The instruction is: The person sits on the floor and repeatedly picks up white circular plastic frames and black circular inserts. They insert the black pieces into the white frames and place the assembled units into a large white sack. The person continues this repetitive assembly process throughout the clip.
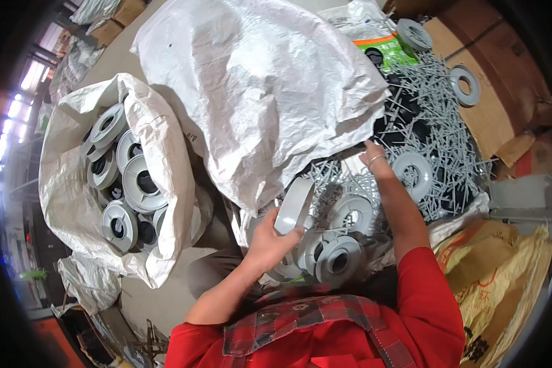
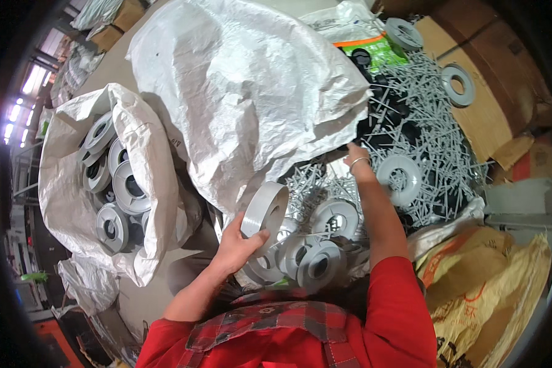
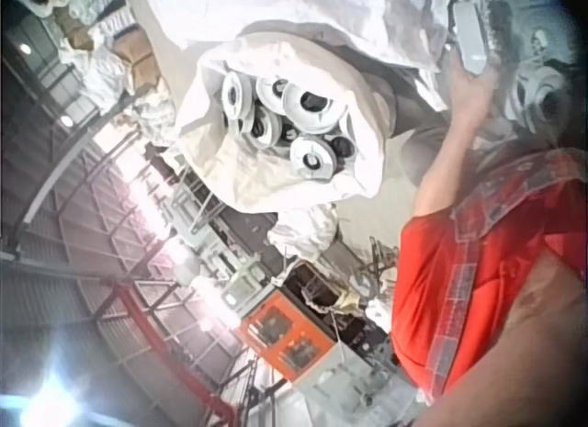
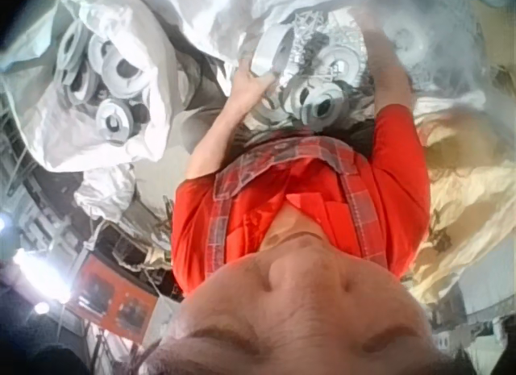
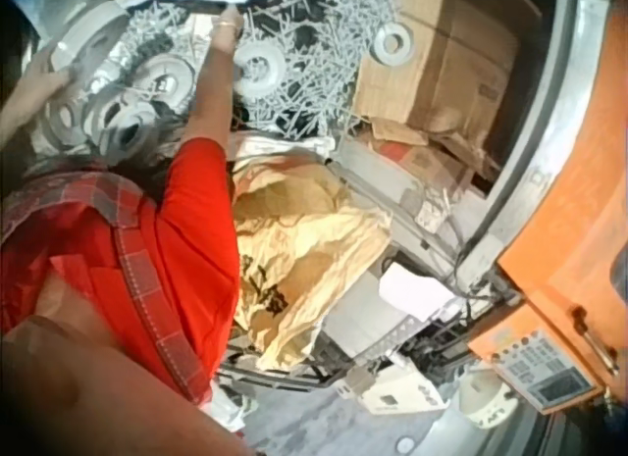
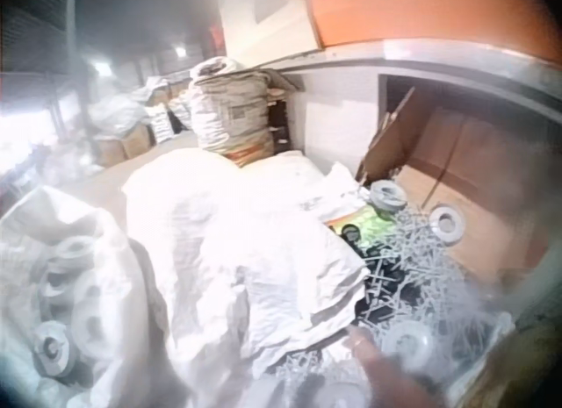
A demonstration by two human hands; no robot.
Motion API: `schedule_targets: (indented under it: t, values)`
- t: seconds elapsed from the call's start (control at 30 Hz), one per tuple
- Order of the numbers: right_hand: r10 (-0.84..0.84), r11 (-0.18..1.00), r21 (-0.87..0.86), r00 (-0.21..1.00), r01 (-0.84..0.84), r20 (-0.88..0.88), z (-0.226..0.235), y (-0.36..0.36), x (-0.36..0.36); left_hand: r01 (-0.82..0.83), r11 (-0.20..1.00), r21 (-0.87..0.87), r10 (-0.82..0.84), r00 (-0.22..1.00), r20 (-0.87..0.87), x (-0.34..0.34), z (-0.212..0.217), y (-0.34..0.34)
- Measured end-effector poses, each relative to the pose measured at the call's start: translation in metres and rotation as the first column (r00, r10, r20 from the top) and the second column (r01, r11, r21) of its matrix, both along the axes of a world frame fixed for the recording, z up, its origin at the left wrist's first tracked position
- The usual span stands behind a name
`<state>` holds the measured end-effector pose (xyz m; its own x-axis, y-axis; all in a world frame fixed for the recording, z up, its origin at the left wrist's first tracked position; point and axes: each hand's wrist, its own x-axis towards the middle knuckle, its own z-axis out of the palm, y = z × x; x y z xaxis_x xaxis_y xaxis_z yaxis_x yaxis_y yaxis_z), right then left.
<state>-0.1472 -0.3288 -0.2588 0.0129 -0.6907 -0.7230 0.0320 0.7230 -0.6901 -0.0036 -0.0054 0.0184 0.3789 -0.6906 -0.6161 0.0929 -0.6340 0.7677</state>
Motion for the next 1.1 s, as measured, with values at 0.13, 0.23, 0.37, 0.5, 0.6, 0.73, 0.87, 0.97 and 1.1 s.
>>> schedule_targets:
  t: [0.13, 0.23, 0.37, 0.5, 0.6, 0.73, 0.87, 0.97, 1.1]
  values:
    - [-0.132, 0.991, -0.017, 0.985, 0.131, -0.110, -0.036, -0.024, 0.007, -0.187, 0.970, -0.154, 0.168, 0.977, -0.132, 0.002, -0.033, 0.000]
    - [0.542, 0.490, -0.278, 0.538, -0.826, -0.646, -0.024, -0.012, -0.014, -0.320, 0.922, -0.219, 0.274, 0.937, -0.214, 0.002, -0.032, -0.002]
    - [0.693, 0.658, -0.310, 0.713, -0.686, -0.106, 0.092, 0.071, -0.004, -0.467, 0.861, -0.200, 0.399, 0.866, -0.303, -0.001, -0.023, 0.003]
    - [0.651, 0.243, -0.666, 0.627, -0.706, -0.427, 0.187, 0.138, 0.001, -0.410, 0.888, -0.208, 0.241, 0.801, -0.548, -0.004, -0.012, -0.002]
    - [0.681, 0.248, -0.650, 0.606, -0.718, -0.410, 0.234, 0.173, 0.012, -0.457, 0.841, -0.290, 0.198, 0.759, -0.620, -0.006, -0.006, 0.003]
    - [0.654, -0.001, -0.553, 0.418, -0.833, -0.631, 0.266, 0.187, 0.009, -0.361, 0.863, -0.354, 0.151, 0.852, -0.500, 0.000, -0.011, 0.012]
    - [0.619, -0.187, -0.588, 0.370, -0.787, -0.692, 0.280, 0.200, -0.001, -0.322, 0.878, -0.353, 0.134, 0.875, -0.465, -0.002, -0.007, 0.015]
    - [0.527, -0.466, -0.629, 0.376, -0.622, -0.762, 0.285, 0.203, -0.004, -0.095, 0.959, -0.266, -0.029, 0.903, -0.429, 0.014, 0.011, 0.020]
    - [0.402, -0.662, -0.496, 0.291, -0.563, -0.868, 0.300, 0.221, -0.013, -0.064, 0.943, -0.327, -0.134, 0.825, -0.549, 0.019, -0.014, 0.031]
